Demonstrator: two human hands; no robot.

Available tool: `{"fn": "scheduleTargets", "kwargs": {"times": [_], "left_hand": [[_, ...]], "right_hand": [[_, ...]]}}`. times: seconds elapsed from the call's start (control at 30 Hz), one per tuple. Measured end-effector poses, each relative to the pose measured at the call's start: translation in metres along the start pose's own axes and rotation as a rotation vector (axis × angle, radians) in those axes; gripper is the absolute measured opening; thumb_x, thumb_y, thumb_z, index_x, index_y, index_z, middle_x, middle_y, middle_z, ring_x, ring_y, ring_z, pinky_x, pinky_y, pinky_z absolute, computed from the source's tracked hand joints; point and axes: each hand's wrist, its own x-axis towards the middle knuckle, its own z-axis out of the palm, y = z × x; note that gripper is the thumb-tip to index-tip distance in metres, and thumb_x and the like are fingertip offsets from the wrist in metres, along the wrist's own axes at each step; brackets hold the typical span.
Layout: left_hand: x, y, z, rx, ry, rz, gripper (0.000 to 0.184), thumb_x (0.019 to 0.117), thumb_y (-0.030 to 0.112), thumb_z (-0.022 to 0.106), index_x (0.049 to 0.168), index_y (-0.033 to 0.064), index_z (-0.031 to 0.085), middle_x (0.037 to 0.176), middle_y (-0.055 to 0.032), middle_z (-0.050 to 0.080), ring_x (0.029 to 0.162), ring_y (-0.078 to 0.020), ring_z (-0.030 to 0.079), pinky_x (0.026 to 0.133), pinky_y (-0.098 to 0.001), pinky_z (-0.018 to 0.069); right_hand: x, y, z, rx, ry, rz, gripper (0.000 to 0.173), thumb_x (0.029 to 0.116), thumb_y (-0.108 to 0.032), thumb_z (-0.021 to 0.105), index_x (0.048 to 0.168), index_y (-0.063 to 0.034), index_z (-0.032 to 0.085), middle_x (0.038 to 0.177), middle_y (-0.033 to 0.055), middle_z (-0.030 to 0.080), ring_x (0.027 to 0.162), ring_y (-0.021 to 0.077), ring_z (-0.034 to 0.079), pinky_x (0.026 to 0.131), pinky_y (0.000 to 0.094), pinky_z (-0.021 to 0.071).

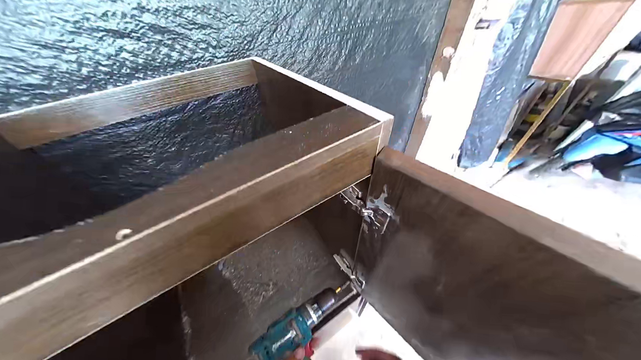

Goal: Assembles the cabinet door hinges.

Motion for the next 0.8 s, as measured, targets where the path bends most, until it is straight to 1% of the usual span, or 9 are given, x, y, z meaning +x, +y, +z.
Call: {"fn": "scheduleTargets", "kwargs": {"times": [0.03,0.1,0.2,0.3,0.37,0.4,0.53,0.7,0.8], "left_hand": [[-0.009,0.015,0.009,0.009,0.020,-0.005,0.024,0.0984,0.022,0.066,0.113,0.0035,0.070,0.110,-0.0195,0.075,0.067,-0.0154,0.070,0.063,-0.0286,0.0585],[-0.024,0.045,0.027,0.017,0.036,-0.018,0.031,0.0943,0.029,0.073,0.112,0.0032,0.072,0.109,-0.0214,0.075,0.064,-0.0163,0.069,0.061,-0.0287,0.0581],[-0.034,0.082,0.048,0.017,0.020,-0.016,0.041,0.0890,0.036,0.079,0.112,0.0026,0.073,0.107,-0.0215,0.074,0.064,-0.0154,0.068,0.060,-0.0279,0.0584],[-0.026,0.104,0.056,0.063,-0.012,0.017,0.043,0.0884,0.037,0.080,0.112,0.0023,0.072,0.104,-0.0198,0.075,0.063,-0.0145,0.069,0.060,-0.0270,0.0588],[-0.011,0.116,0.058,0.106,-0.038,0.050,0.042,0.0896,0.034,0.079,0.114,0.0011,0.070,0.106,-0.0201,0.075,0.065,-0.0150,0.069,0.060,-0.0275,0.0586],[-0.004,0.122,0.059,0.129,-0.054,0.067,0.041,0.0911,0.031,0.077,0.116,-0.0004,0.068,0.107,-0.0209,0.075,0.066,-0.0156,0.069,0.061,-0.0281,0.0586],[0.017,0.145,0.062,0.215,-0.127,0.120,0.047,0.0942,0.024,0.074,0.127,-0.0057,0.057,0.107,-0.0229,0.073,0.067,-0.0190,0.069,0.062,-0.0306,0.0594],[0.025,0.162,0.065,0.271,-0.156,0.182,0.044,0.0964,0.008,0.067,0.133,-0.0079,0.050,0.106,-0.0225,0.073,0.068,-0.0198,0.069,0.062,-0.0313,0.0586],[0.025,0.167,0.066,0.336,-0.142,0.206,0.041,0.0951,0.004,0.066,0.132,-0.0074,0.052,0.101,-0.0204,0.073,0.069,-0.0219,0.069,0.065,-0.0345,0.0601]], "right_hand": [[0.001,-0.023,0.011,0.076,-0.011,-0.038,0.023,0.0991,-0.003,0.055,0.117,0.0027,0.069,0.086,0.0052,0.070,0.067,0.0092,0.061,0.062,0.0276,0.0540],[0.002,-0.071,0.036,0.240,-0.026,-0.082,0.021,0.1027,-0.008,0.054,0.112,0.0022,0.069,0.082,0.0046,0.069,0.059,0.0073,0.058,0.054,0.0238,0.0516],[0.003,-0.144,0.077,0.418,0.000,-0.092,0.023,0.1084,-0.018,0.049,0.103,-0.0013,0.064,0.072,0.0005,0.064,0.048,0.0033,0.051,0.044,0.0183,0.0452],[0.013,-0.189,0.110,0.539,0.004,-0.169,0.026,0.1108,-0.021,0.043,0.098,-0.0052,0.060,0.068,-0.0023,0.059,0.045,0.0019,0.045,0.041,0.0163,0.0397],[0.022,-0.207,0.126,0.632,0.014,-0.243,0.026,0.1111,-0.019,0.041,0.102,-0.0042,0.061,0.073,-0.0004,0.062,0.047,0.0023,0.046,0.042,0.0167,0.0399],[0.025,-0.213,0.133,0.673,0.025,-0.265,0.026,0.1114,-0.019,0.039,0.104,-0.0048,0.060,0.074,-0.0002,0.061,0.048,0.0027,0.046,0.043,0.0169,0.0404],[0.028,-0.229,0.152,0.800,0.144,-0.272,0.027,0.1121,-0.020,0.037,0.101,-0.0073,0.057,0.074,0.0008,0.059,0.050,0.0053,0.046,0.045,0.0186,0.0414],[0.034,-0.232,0.161,0.745,0.162,-0.358,0.022,0.1108,-0.024,0.043,0.100,-0.0124,0.058,0.076,-0.0010,0.058,0.052,0.0050,0.047,0.047,0.0192,0.0415],[0.040,-0.232,0.161,0.649,0.158,-0.415,0.021,0.1096,-0.024,0.047,0.099,-0.0128,0.060,0.074,-0.0033,0.059,0.051,0.0033,0.047,0.045,0.0178,0.0407]]}}
